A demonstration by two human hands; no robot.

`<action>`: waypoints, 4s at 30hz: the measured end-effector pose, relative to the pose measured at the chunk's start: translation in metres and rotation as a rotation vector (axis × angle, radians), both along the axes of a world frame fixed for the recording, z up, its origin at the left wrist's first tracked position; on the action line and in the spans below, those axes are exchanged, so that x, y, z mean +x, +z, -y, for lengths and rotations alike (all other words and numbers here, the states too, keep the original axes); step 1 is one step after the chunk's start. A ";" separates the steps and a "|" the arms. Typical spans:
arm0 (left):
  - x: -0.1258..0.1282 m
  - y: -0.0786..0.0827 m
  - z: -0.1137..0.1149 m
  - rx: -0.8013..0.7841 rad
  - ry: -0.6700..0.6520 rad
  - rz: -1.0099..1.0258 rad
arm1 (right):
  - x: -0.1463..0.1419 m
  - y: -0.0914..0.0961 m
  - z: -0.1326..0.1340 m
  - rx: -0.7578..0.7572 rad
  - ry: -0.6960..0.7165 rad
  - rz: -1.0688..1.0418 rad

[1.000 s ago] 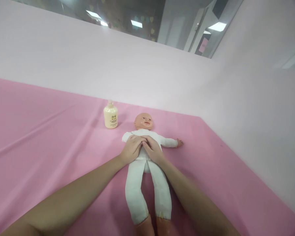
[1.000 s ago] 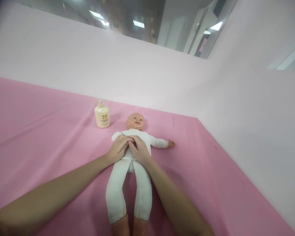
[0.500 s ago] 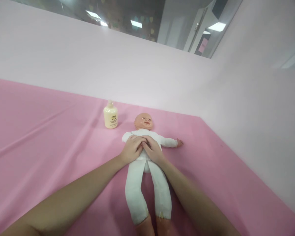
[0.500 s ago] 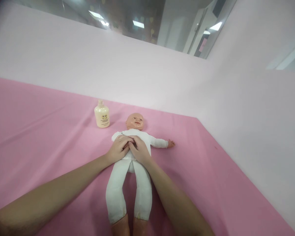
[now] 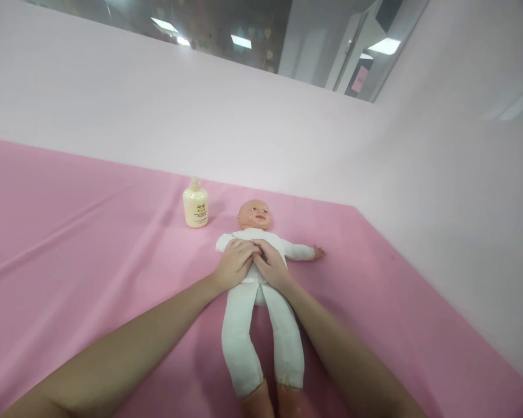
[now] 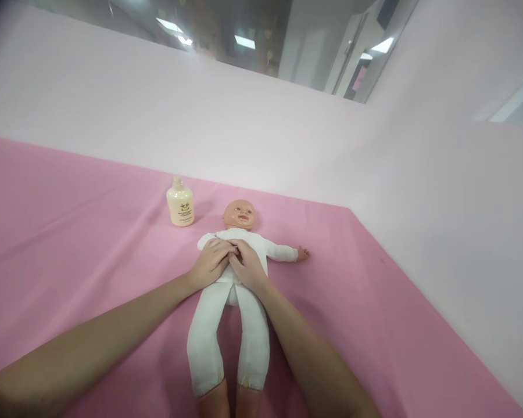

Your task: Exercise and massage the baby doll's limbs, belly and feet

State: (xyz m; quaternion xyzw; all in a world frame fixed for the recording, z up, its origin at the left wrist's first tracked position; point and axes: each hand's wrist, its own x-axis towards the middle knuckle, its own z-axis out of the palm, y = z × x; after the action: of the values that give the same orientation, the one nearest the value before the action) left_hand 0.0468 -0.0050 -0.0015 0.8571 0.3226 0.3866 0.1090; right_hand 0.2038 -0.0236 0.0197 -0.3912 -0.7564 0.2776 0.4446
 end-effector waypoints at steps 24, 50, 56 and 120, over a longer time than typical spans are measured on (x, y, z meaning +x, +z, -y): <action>0.001 0.001 0.002 0.004 0.009 0.032 | 0.001 -0.001 0.000 0.000 0.007 0.011; 0.001 0.002 0.001 0.014 0.006 0.055 | 0.001 -0.002 -0.001 -0.004 0.017 0.009; 0.001 0.000 0.000 0.012 -0.001 0.039 | 0.002 -0.002 -0.002 0.005 0.013 0.014; 0.001 -0.003 -0.004 0.037 -0.012 0.179 | 0.000 -0.003 -0.001 -0.042 -0.004 -0.037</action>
State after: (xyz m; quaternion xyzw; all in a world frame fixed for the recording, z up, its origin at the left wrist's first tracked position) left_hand 0.0476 -0.0014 -0.0047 0.8228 0.2995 0.4669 0.1238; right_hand 0.2040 -0.0229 0.0172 -0.3967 -0.7415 0.2997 0.4507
